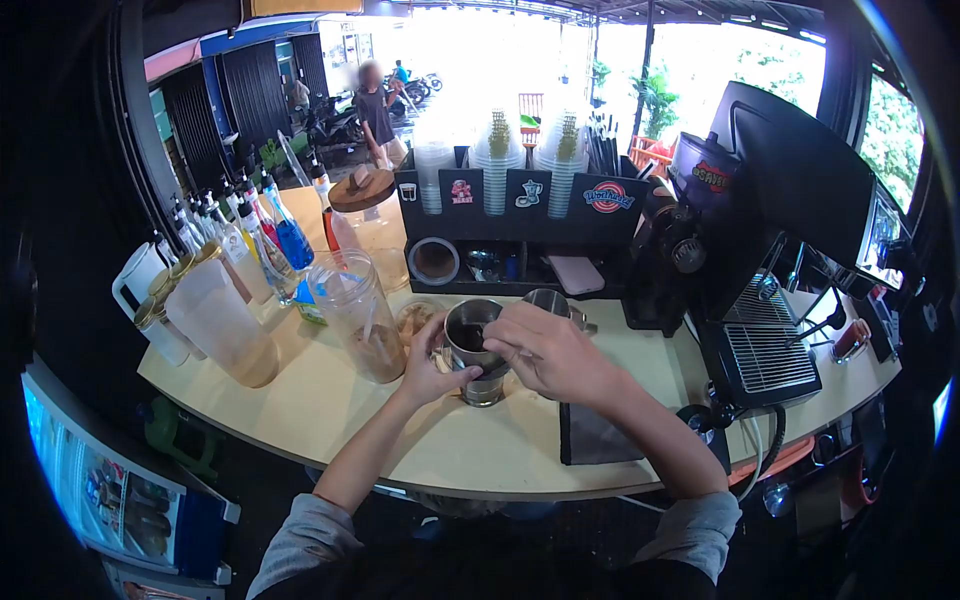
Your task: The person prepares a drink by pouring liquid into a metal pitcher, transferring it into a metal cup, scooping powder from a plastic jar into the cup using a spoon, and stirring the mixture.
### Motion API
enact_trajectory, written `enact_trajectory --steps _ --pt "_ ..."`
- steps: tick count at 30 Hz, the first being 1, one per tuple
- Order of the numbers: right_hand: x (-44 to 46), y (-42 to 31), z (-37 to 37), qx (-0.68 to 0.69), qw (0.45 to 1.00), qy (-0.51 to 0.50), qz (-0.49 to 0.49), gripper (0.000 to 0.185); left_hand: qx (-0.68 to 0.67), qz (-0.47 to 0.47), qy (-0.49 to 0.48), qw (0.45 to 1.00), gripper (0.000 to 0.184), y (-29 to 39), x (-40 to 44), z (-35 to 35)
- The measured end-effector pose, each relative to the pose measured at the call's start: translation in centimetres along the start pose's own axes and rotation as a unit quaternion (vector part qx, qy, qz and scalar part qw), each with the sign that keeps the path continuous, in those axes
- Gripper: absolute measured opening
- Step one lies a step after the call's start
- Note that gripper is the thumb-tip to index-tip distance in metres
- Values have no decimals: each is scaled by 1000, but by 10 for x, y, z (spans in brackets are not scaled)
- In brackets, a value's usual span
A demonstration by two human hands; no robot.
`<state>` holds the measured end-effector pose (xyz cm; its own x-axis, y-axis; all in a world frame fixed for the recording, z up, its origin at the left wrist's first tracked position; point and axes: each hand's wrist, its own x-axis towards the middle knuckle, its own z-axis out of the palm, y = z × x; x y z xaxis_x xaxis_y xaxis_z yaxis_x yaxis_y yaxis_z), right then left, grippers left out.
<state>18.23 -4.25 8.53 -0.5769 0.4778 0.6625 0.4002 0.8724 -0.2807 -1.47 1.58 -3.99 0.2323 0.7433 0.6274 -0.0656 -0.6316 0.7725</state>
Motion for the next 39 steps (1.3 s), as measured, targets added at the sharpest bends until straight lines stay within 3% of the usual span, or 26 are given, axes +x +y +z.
enact_trajectory --steps 10,13,15,18,25,28,30,33,37,39 --pt "2 1 -3 -19 1000 -2 -16 10 18 24 1 1000 70 -6 0 -2" --pt "1 5 -2 -15 998 -1 68 9 6 11 -3 1000 70 -1 0 -1" --pt "0 4 -2 12 1000 2 2 10 4 10 -7 1000 70 -2 0 -1" --pt "1 8 -4 -36 999 10 -10 11 11 -2 -6 1000 70 -1 -2 -3" --pt "1 3 -2 16 1000 -9 0 10 -3 -1 -7 1000 70 -4 -1 -2" --pt "1 10 -2 -22 998 1 53 9 6 -6 -1 1000 70 4 0 -1" --pt "0 8 5 41 999 17 8 9 6 1 -4 1000 70 1 0 -1" --pt "0 8 0 -17 1000 8 -10 9 8 1 -4 1000 70 2 0 -2" --pt "3 5 0 -22 998 2 50 10 3 3 -6 1000 70 3 1 -1" --pt "1 0 3 -7 1000 1 -7 11 7 11 -7 1000 70 1 2 -1"
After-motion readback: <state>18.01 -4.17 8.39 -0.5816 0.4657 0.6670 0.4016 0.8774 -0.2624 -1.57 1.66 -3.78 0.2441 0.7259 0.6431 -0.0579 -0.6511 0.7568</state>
